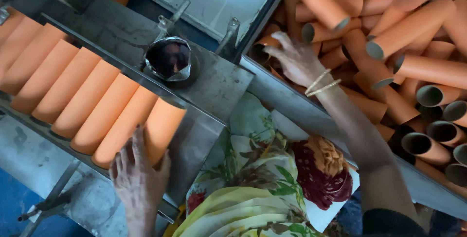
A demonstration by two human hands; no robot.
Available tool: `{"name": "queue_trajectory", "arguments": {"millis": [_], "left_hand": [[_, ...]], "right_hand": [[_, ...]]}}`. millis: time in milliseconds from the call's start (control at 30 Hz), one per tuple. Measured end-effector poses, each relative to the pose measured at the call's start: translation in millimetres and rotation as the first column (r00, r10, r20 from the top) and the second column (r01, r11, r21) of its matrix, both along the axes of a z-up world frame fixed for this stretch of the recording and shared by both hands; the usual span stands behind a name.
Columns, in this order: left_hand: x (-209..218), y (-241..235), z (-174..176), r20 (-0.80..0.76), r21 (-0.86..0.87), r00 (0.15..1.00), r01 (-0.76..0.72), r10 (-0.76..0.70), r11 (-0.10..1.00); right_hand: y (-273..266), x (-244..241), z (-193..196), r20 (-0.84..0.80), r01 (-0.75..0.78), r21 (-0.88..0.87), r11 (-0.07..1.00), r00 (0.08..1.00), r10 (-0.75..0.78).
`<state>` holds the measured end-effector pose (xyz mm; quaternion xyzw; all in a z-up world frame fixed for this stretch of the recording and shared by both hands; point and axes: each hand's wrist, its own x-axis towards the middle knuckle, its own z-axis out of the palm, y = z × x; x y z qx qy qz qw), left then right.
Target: The person repeatedly picks orange cylindrical tubes from a large bin and places them onto a moving conveyor belt. The person handles the tubes one at a time, maintaining a steady rhythm as the belt carries them away.
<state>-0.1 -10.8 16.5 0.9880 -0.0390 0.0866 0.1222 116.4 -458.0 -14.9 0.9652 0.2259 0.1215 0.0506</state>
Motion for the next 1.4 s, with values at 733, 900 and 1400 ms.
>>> {"name": "queue_trajectory", "arguments": {"millis": [733, 900, 1400], "left_hand": [[-5, -19, 17, 0.133, -0.230, 0.976, 0.200, -0.173, 0.952], [-5, -49, 40, 0.252, -0.265, 0.891, 0.440, -0.379, 0.858], [-1, -1, -3, 0.054, 0.124, 0.999, -0.006, -0.001, 0.992]], "right_hand": [[22, -112, 83, 0.355, 0.057, 0.612, 0.789, 0.871, -0.339], [70, -134, 88, 0.327, -0.240, 0.762, 0.602, 0.944, -0.037], [-99, 27, -9, -0.225, 0.320, 0.791, 0.521, 0.945, -0.239]]}}
